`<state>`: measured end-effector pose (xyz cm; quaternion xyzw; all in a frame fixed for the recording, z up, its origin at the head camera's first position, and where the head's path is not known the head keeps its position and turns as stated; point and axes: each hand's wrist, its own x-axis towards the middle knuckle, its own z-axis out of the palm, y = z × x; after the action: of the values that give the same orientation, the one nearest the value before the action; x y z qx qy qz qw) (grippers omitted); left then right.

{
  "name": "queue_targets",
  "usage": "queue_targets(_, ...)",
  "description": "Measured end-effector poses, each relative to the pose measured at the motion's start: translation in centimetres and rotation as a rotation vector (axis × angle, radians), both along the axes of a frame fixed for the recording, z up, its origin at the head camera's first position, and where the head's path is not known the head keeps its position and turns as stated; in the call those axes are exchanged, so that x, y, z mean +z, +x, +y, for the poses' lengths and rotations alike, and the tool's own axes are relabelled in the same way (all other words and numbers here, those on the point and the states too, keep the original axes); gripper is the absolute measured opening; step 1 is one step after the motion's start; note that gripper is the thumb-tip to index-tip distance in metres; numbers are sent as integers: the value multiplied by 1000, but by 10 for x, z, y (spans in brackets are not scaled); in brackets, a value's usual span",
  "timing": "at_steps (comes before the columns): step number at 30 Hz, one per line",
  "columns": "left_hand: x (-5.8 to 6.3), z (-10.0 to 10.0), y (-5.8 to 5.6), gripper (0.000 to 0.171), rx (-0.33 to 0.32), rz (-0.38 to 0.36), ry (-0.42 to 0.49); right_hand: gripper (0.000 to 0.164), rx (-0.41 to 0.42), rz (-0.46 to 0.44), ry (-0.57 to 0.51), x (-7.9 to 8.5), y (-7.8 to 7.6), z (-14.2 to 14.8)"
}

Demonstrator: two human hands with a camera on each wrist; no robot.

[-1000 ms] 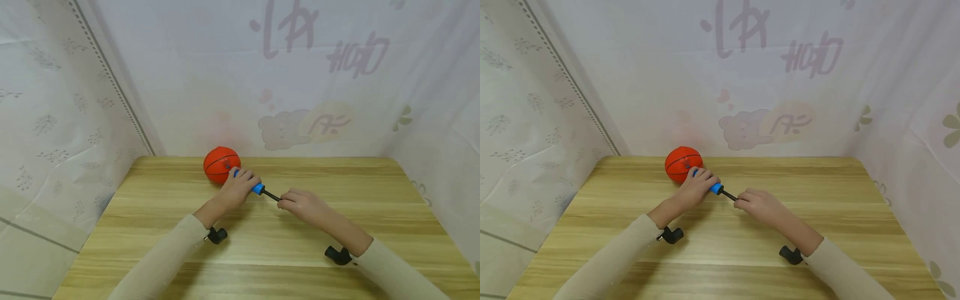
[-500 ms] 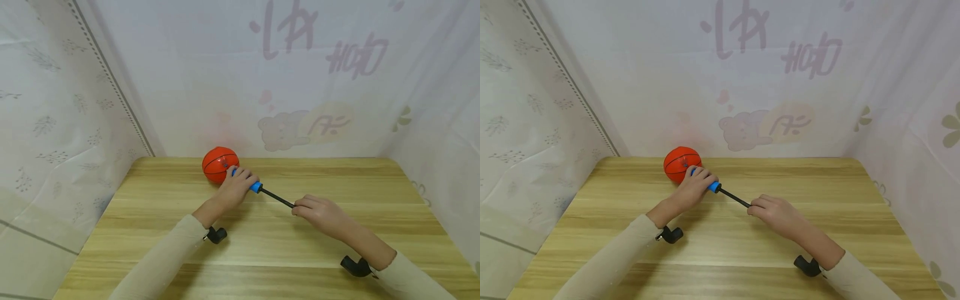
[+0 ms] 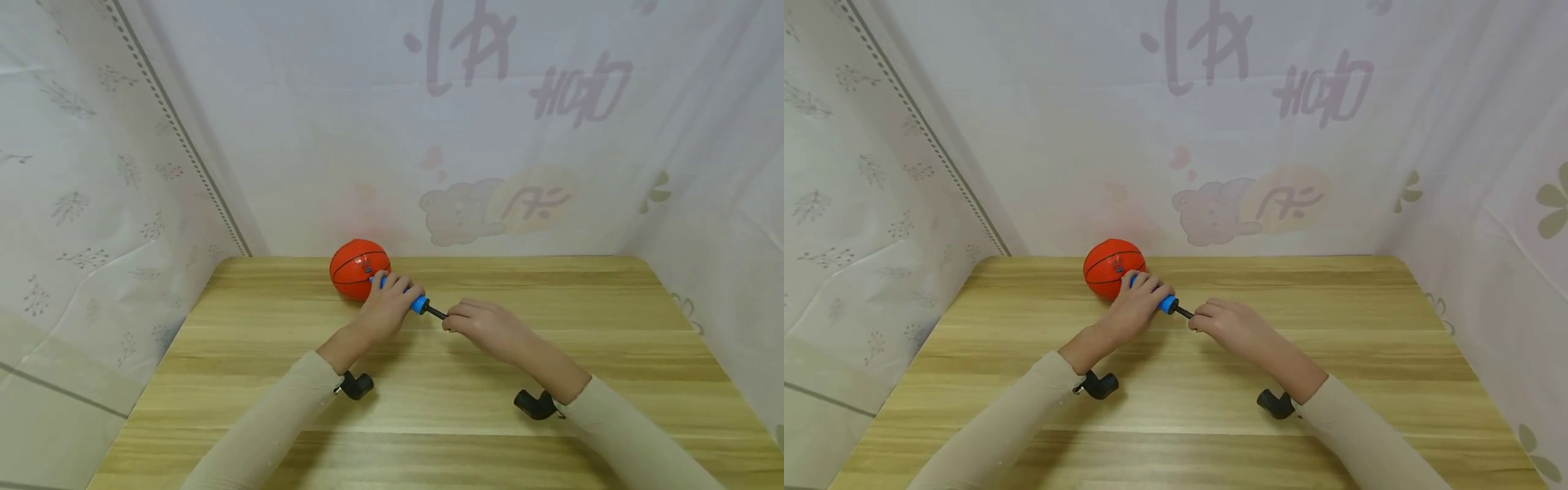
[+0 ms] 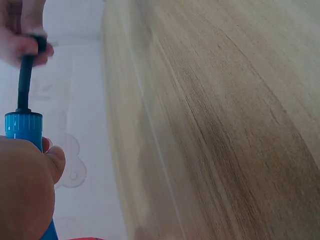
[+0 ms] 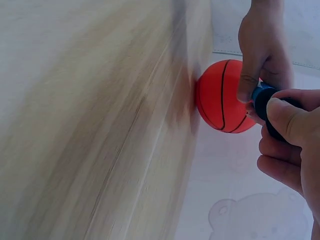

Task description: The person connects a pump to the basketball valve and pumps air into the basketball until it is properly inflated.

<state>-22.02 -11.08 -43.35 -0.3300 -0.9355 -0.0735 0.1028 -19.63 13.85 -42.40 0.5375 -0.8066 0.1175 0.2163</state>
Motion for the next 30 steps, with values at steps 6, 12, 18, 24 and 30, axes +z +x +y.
queue_targets(6, 0, 2, 0, 20, -16, -16, -18, 22, -11, 14, 9, -2, -10, -14)
queue_targets(12, 2, -1, 1, 20, -28, -31, 5, 17, -4, 35, -7, -3, -13, -18)
queue_targets(18, 2, -5, 0, 20, -53, -33, 17, 23, 17, 58, -3, -5, -4, -7)
queue_targets(24, 1, -7, 0, 19, -59, -14, 9, 29, 42, 40, -28, -9, 12, 17)
queue_targets(30, 0, -12, 0, 20, -46, -9, 25, 12, 72, 52, -65, -9, 23, 35)
